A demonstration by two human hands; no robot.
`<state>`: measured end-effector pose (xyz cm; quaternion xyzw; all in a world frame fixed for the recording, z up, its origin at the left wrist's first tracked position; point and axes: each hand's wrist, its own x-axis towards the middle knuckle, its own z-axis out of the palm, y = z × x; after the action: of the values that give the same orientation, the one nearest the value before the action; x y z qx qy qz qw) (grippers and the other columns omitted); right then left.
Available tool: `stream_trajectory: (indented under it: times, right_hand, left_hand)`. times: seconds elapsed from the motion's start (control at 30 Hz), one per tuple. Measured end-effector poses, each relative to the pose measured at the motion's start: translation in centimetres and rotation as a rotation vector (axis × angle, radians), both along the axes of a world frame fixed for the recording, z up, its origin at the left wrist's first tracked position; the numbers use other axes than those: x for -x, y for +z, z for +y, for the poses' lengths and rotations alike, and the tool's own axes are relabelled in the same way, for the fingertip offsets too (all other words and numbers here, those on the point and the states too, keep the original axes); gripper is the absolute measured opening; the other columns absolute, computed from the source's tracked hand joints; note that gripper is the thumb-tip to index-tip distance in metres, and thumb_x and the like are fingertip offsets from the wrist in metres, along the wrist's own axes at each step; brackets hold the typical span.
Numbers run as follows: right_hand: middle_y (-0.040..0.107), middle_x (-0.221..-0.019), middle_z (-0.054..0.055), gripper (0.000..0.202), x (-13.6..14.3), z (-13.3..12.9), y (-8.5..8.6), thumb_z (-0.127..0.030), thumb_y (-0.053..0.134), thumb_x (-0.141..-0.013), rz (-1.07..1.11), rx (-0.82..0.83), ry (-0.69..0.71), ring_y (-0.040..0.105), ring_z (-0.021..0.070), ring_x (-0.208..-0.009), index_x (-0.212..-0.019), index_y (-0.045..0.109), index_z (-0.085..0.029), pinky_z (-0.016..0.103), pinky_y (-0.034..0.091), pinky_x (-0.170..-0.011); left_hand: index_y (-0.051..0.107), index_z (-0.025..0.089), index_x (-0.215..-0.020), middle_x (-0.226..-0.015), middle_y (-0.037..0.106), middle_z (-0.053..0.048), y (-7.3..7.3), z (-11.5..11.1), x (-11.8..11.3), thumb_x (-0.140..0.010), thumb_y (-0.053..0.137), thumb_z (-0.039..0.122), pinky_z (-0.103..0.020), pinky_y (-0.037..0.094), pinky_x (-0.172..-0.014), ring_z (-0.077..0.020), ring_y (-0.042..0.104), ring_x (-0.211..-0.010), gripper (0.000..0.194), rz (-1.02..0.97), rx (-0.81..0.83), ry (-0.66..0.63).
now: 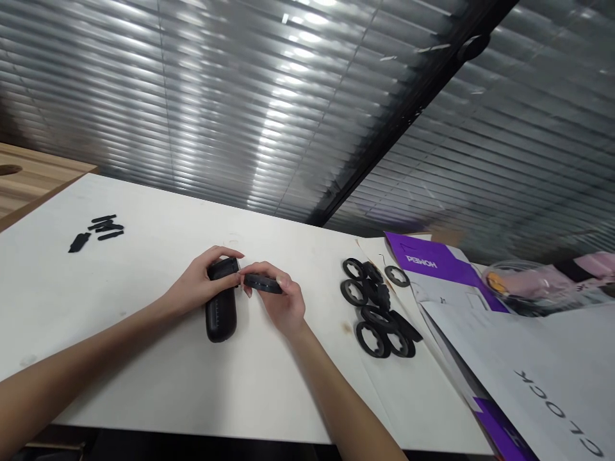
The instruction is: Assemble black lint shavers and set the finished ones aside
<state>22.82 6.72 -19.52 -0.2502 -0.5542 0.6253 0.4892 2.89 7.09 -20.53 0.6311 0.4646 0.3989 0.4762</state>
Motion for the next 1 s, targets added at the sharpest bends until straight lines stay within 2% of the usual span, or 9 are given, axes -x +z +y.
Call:
stream_trajectory:
  times: [0.07,0.17,0.27,0.33,0.47,0.53,0.63,0.8,1.0]
  right_hand:
    - [0.071,-0.087,0.011,0.049,0.0,0.0,0.0,-0.057,0.055,-0.086,-0.015,-0.005,-0.024,0.056,0.0256,-0.075,-0.099,0.081,-0.018,0.043,0.046,-0.075]
    - [0.071,-0.088,0.011,0.050,0.1,0.1,0.0,-0.058,0.054,-0.088,-0.024,-0.020,-0.038,0.056,0.0256,-0.075,-0.102,0.081,-0.018,0.044,0.046,-0.077]
    - [0.072,-0.093,0.011,0.049,0.2,0.0,-0.1,-0.057,0.053,-0.093,-0.035,-0.049,-0.033,0.057,0.0251,-0.078,-0.106,0.081,-0.019,0.044,0.047,-0.078]
    - [0.072,-0.096,0.011,0.048,0.3,-0.1,-0.2,-0.057,0.054,-0.095,-0.058,-0.066,-0.045,0.058,0.0246,-0.079,-0.110,0.081,-0.020,0.044,0.048,-0.080]
    - [0.070,-0.100,0.009,0.054,0.2,-0.1,-0.4,-0.064,0.050,-0.100,-0.185,-0.157,-0.146,0.061,0.0261,-0.088,-0.129,0.074,-0.025,0.046,0.051,-0.088]
    - [0.070,-0.116,0.010,0.060,0.0,-0.2,-0.5,-0.068,0.048,-0.100,-0.275,-0.246,-0.196,0.063,0.0291,-0.104,-0.140,0.066,-0.028,0.048,0.051,-0.097]
    - [0.062,-0.140,0.012,0.069,-0.2,-0.3,-0.7,-0.075,0.045,-0.099,-0.382,-0.380,-0.234,0.057,0.0335,-0.127,-0.150,0.057,-0.031,0.052,0.047,-0.109]
    - [0.057,-0.147,0.012,0.064,-0.1,-0.7,-1.0,-0.070,0.039,-0.103,-0.418,-0.550,-0.248,0.053,0.0339,-0.132,-0.156,0.048,-0.035,0.056,0.045,-0.112]
    - [0.050,-0.155,0.010,0.059,-0.1,-0.3,-2.0,-0.064,0.039,-0.106,-0.440,-0.635,-0.255,0.047,0.0343,-0.142,-0.159,0.043,-0.039,0.058,0.049,-0.111]
  left_hand:
    - [0.071,0.028,-0.119,-0.113,0.075,-0.006,0.0,0.1,0.0,-0.085,0.078,0.053,-0.043,0.053,-0.089,-0.0299,0.069,-0.105,0.043,0.011,0.026,0.078]
    - [0.074,0.028,-0.103,-0.109,0.076,-0.004,0.5,0.2,0.0,-0.082,0.079,0.048,-0.041,0.052,-0.087,-0.0282,0.067,-0.102,0.030,0.043,-0.103,0.191]
    - [0.074,0.027,-0.090,-0.102,0.077,-0.003,1.0,0.1,-0.2,-0.088,0.072,0.046,-0.039,0.051,-0.084,-0.0256,0.066,-0.095,0.019,0.012,-0.182,0.199]
    - [0.074,0.027,-0.089,-0.099,0.077,-0.003,1.3,-0.2,-0.4,-0.093,0.067,0.046,-0.040,0.050,-0.086,-0.0255,0.067,-0.095,0.021,-0.012,-0.175,0.177]
    - [0.073,0.027,-0.101,-0.107,0.077,-0.003,1.5,-1.0,-0.7,-0.099,0.059,0.050,-0.042,0.048,-0.095,-0.0265,0.066,-0.105,0.027,-0.036,-0.186,0.254]
    - [0.073,0.028,-0.107,-0.113,0.076,-0.004,1.8,-1.4,-0.7,-0.100,0.058,0.052,-0.041,0.050,-0.091,-0.0259,0.067,-0.104,0.029,-0.074,-0.182,0.220]
    - [0.069,0.029,-0.121,-0.120,0.075,-0.005,2.1,-1.9,-0.8,-0.098,0.062,0.053,-0.037,0.054,-0.083,-0.0247,0.070,-0.101,0.034,-0.194,-0.113,0.074]
    - [0.059,0.028,-0.137,-0.103,0.078,-0.006,2.3,-2.2,-0.8,-0.095,0.071,0.047,-0.038,0.054,-0.087,-0.0249,0.072,-0.100,0.048,-0.300,-0.035,-0.089]
    - [0.057,0.029,-0.140,-0.118,0.076,-0.009,2.4,-2.1,-0.8,-0.092,0.077,0.043,-0.041,0.059,-0.091,-0.0254,0.074,-0.103,0.054,-0.442,0.062,-0.149]
